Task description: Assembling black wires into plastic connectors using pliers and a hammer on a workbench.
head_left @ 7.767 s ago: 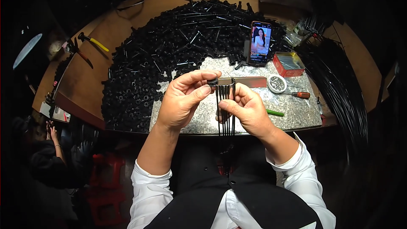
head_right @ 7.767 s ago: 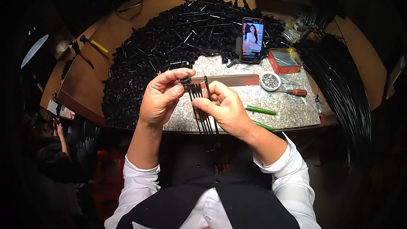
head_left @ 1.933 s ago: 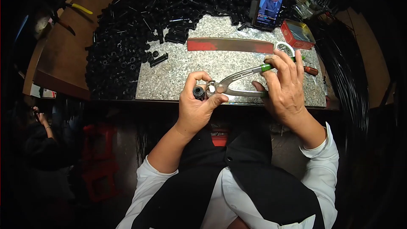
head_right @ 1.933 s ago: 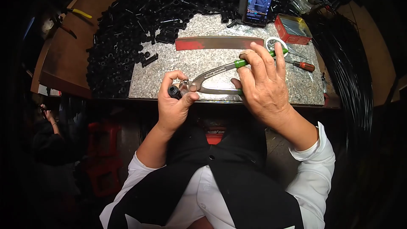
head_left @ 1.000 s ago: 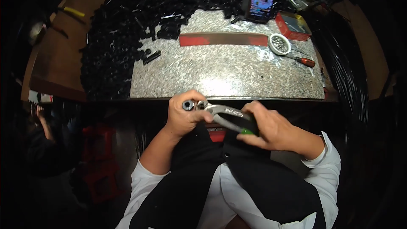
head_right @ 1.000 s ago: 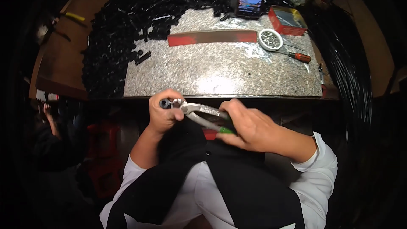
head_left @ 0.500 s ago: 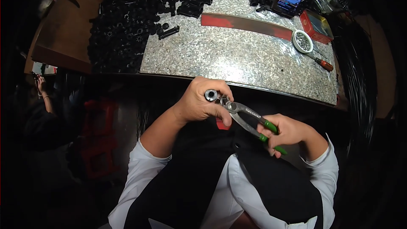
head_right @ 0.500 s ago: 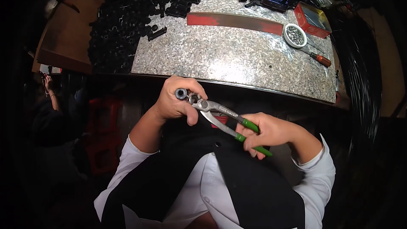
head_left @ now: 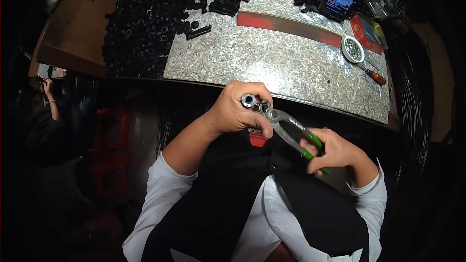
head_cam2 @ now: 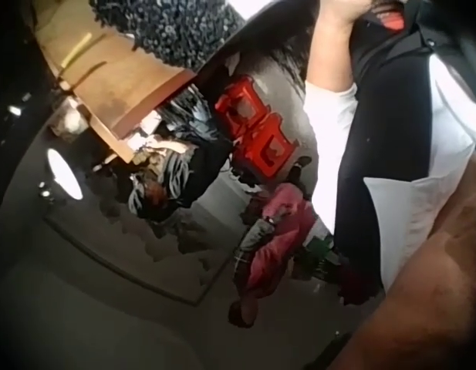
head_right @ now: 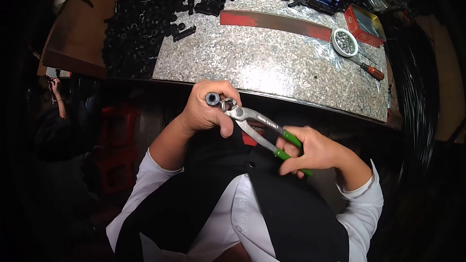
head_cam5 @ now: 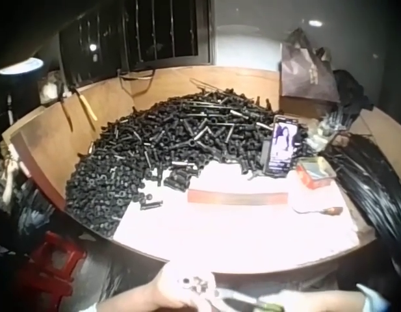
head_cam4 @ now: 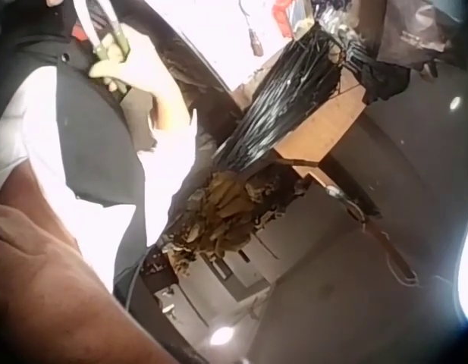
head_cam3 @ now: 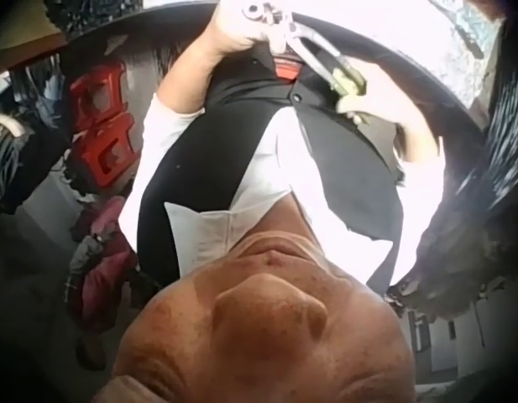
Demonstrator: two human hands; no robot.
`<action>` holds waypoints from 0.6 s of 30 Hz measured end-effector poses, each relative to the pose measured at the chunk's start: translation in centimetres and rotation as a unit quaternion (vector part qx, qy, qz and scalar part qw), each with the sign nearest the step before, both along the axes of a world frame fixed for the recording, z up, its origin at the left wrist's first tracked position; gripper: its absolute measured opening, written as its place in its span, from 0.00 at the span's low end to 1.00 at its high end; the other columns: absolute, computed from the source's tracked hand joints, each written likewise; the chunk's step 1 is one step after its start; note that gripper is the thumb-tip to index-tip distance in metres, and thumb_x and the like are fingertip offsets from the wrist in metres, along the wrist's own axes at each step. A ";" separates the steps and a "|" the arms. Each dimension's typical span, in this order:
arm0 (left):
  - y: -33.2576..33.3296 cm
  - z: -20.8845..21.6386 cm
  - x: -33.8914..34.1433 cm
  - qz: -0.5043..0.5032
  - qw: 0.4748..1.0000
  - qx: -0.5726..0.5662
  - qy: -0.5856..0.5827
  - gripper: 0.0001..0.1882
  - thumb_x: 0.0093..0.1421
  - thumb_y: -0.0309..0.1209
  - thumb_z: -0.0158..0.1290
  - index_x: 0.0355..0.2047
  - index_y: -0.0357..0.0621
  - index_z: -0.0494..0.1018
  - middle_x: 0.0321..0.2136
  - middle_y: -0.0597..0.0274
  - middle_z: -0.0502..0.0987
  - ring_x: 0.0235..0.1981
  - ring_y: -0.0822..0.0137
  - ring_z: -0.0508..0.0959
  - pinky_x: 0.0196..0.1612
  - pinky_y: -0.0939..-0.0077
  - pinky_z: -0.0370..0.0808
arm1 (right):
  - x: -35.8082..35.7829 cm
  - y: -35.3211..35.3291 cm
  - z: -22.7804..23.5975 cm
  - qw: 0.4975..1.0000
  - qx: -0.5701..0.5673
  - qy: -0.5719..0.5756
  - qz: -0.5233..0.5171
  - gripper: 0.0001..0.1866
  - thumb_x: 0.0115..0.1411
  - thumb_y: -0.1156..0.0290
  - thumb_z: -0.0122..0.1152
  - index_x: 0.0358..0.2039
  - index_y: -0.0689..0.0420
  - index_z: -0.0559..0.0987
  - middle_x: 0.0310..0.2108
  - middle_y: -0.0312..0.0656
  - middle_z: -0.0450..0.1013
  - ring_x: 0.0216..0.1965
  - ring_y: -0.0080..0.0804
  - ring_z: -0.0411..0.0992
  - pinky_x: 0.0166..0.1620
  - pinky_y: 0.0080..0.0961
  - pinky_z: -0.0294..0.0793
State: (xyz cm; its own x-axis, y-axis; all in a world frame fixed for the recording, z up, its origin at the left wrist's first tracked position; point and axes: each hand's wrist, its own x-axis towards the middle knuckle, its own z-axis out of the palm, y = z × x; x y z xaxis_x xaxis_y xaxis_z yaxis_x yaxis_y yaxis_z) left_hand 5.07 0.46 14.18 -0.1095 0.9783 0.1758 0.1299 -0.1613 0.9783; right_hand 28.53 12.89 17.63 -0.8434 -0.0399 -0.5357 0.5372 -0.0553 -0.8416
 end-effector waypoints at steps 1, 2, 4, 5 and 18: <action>0.0 -0.4 0.0 0.004 1.000 0.028 -0.009 0.32 0.26 0.52 0.69 0.25 0.39 0.73 0.17 0.72 0.72 0.20 0.81 0.69 0.21 0.86 0.63 | -0.4 0.1 0.0 0.972 0.208 0.085 0.063 0.18 0.45 0.75 0.66 0.34 0.63 0.69 0.17 0.42 0.68 0.17 0.34 0.72 0.23 0.29 0.69; 0.1 -0.7 0.2 0.002 1.000 0.028 -0.010 0.32 0.26 0.52 0.69 0.25 0.39 0.73 0.17 0.72 0.72 0.20 0.81 0.69 0.21 0.86 0.63 | -0.4 -0.6 -0.3 0.932 0.334 0.140 0.030 0.22 0.43 0.75 0.67 0.37 0.63 0.67 0.20 0.43 0.68 0.21 0.39 0.72 0.26 0.31 0.69; 0.2 -1.1 0.9 0.028 0.999 0.038 -0.023 0.35 0.25 0.52 0.68 0.29 0.39 0.73 0.17 0.74 0.71 0.20 0.83 0.67 0.22 0.87 0.62 | -0.3 -0.8 -1.2 0.822 0.524 0.221 0.014 0.33 0.37 0.80 0.65 0.47 0.63 0.62 0.31 0.49 0.65 0.32 0.50 0.69 0.34 0.36 0.69; 0.3 -1.2 1.1 0.025 0.999 0.039 -0.025 0.35 0.25 0.52 0.68 0.29 0.39 0.73 0.17 0.74 0.71 0.20 0.83 0.67 0.22 0.87 0.62 | -0.5 -0.8 -0.9 0.806 0.559 0.196 0.010 0.33 0.38 0.82 0.63 0.48 0.63 0.62 0.33 0.50 0.63 0.35 0.50 0.67 0.37 0.36 0.68; 0.3 -1.8 2.0 0.094 0.993 0.068 0.036 0.48 0.24 0.62 0.59 0.41 0.38 0.68 0.14 0.78 0.62 0.19 0.85 0.61 0.24 0.89 0.57 | -1.1 -0.1 -0.9 0.899 0.407 0.163 0.030 0.28 0.42 0.86 0.51 0.49 0.63 0.64 0.39 0.53 0.65 0.40 0.52 0.67 0.41 0.38 0.66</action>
